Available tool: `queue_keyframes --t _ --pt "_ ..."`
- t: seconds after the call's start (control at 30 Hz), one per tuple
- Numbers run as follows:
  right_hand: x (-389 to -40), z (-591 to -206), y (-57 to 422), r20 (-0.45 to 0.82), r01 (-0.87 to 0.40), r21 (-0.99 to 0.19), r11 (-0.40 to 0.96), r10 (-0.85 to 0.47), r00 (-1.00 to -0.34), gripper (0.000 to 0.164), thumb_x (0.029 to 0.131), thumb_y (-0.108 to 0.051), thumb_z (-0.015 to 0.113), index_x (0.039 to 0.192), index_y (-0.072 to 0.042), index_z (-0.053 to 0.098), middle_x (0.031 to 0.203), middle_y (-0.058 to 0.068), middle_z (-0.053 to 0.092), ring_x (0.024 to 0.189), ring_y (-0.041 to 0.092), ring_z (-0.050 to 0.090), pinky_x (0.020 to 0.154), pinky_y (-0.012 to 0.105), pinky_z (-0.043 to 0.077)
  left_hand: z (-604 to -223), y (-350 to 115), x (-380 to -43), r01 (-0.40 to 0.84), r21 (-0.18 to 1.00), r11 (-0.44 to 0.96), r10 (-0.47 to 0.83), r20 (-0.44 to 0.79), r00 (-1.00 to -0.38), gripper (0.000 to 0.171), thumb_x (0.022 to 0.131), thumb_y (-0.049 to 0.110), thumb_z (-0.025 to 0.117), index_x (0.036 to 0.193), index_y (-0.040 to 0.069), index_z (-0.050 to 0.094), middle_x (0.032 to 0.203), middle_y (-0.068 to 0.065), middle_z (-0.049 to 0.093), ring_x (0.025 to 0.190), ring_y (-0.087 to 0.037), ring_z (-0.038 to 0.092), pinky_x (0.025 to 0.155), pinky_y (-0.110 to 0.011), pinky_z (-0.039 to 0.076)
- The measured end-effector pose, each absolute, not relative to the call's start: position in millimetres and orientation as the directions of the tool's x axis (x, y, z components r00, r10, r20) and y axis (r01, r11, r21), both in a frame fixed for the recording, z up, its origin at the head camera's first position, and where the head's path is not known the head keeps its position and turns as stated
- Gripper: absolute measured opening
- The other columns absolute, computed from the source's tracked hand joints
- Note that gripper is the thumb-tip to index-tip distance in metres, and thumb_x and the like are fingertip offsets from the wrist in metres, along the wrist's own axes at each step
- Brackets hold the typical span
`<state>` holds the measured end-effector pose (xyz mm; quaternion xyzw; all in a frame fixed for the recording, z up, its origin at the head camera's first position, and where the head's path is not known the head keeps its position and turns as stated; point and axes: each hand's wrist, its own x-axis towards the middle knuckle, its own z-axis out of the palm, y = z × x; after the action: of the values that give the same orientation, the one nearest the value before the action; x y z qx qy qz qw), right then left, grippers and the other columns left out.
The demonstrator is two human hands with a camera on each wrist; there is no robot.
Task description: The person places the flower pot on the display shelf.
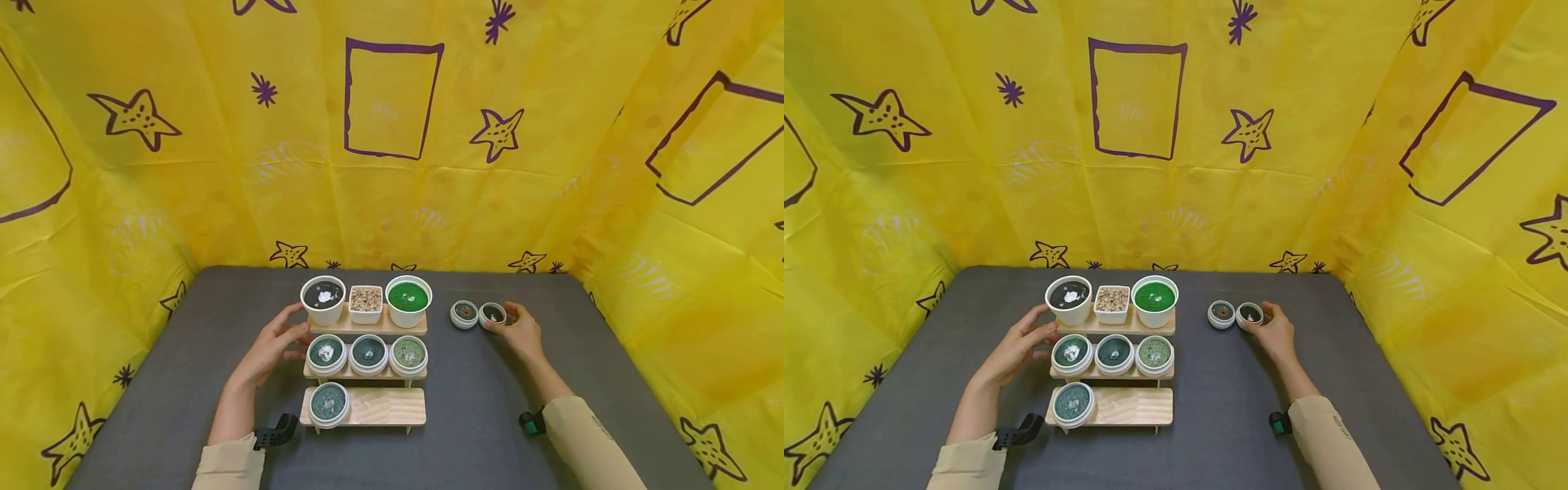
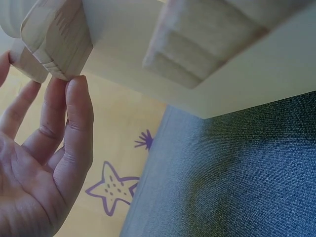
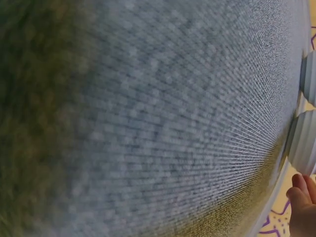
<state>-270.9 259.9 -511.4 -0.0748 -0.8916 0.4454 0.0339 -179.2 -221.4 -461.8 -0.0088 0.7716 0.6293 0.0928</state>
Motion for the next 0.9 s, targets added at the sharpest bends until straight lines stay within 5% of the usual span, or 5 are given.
queue_keyframes --t 0.9 --pt "-271.4 -520.4 257.9 0.085 0.052 -0.75 0.659 0.175 -0.981 0.061 0.081 -0.023 0.08 0.131 0.002 0.055 0.129 0.027 0.063 0.12 0.038 0.061 0.099 0.046 0.047 -464.7 -222.1 -179.4 -0.112 0.98 0.167 0.134 -0.135 -0.982 0.059 0.101 0.028 0.053 0.152 0.011 0.028 0.087 0.007 0.068 0.087 -0.011 0.065 0.078 -0.035 0.058"
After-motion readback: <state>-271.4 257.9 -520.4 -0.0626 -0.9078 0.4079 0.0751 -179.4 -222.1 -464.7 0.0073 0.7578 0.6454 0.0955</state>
